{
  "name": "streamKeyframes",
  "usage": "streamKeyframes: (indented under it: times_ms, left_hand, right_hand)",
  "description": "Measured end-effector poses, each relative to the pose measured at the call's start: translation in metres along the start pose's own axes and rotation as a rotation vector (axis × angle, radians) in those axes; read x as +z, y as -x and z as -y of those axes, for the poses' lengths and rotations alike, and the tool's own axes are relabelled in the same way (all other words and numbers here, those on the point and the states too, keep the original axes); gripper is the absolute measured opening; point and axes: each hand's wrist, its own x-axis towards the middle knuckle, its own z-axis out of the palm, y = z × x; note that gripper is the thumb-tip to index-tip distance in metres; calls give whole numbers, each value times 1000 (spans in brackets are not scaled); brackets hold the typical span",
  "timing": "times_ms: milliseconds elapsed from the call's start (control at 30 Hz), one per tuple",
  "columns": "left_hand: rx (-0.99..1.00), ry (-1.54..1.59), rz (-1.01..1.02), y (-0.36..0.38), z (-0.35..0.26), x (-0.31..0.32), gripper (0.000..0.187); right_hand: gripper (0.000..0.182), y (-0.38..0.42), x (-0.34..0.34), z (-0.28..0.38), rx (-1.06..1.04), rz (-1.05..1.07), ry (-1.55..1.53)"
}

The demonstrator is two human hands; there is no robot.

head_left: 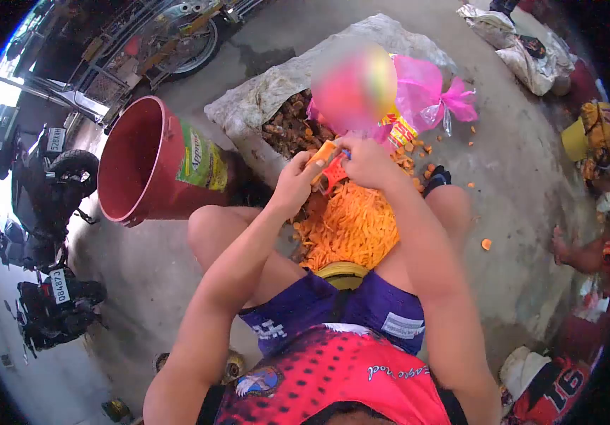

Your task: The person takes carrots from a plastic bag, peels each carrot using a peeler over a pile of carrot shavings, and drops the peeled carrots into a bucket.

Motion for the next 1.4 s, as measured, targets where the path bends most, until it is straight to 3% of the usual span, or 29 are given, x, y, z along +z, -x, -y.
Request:
streamKeyframes:
  times_ms: [133, 267, 333, 400, 500, 600, 633, 700, 767, 800, 900, 933, 1000, 1033, 1100, 1200, 1300, 1333, 1400]
  left_hand:
    - [219, -151, 39, 15, -21, -11, 20]
    - [118, 68, -70, 7, -13, -18, 35]
    - [-20, 245, -82, 0, -2, -19, 47]
    - [-132, 377, -100, -4, 11, -12, 46]
    - [-252, 541, -124, -9, 26, 7, 44]
    - [-348, 592, -168, -2, 2, 36, 41]
    - [-333, 563, -79, -5, 12, 30, 41]
    - [-298, 504, 91, -12, 39, 7, 39]
    - [-334, 517, 13, -2, 24, 12, 38]
    - [-354, 522, -27, 1, 19, 14, 38]
    - [-319, 510, -69, -5, 26, 8, 37]
    - [-346, 507, -96, -8, 26, 10, 36]
    - [-407, 494, -147, -14, 30, 15, 36]
    - [-395, 537, -51, -13, 37, 9, 35]
    - [-358, 621, 142, -15, 49, -8, 35]
    - [-342, 510, -45, -6, 26, 7, 34]
    - [-429, 560, -179, -14, 23, 20, 33]
    - [-419, 546, -106, -16, 29, 15, 32]
    - [-409, 516, 33, -12, 47, -2, 32]
  right_hand:
    - [25, 2, 21, -38, 134, 277, 170]
    - [24, 6, 7, -37, 96, 181, 36]
    - [25, 12, 5, -35, 33, 52, -179]
    - [32, 20, 2, -23, 2, -70, -476]
    - [38, 20, 13, -17, 20, -187, -354]
    - [48, 16, 9, -23, 75, -158, -340]
    - [52, 13, 9, -27, 90, -141, -338]
    - [54, -1, 8, -56, 83, -278, -270]
    - [54, -11, 1, -79, 163, -467, -210]
    - [53, -9, -8, -77, 219, -420, -343]
    - [52, -2, 6, -50, 74, -334, -237]
    - [52, 2, 18, -46, -112, -257, -313]
    - [51, 1, 15, -48, -46, -214, -357]
    - [51, 3, 15, -49, -5, -193, -386]
    - [51, -3, -1, -61, 161, -352, -251]
    - [54, -2, -9, -59, 187, -409, -225]
    - [58, 17, 15, -25, -5, -175, -214]
    - [60, 14, 21, -40, -19, -234, -204]
    - [56, 3, 8, -64, 162, -425, -100]
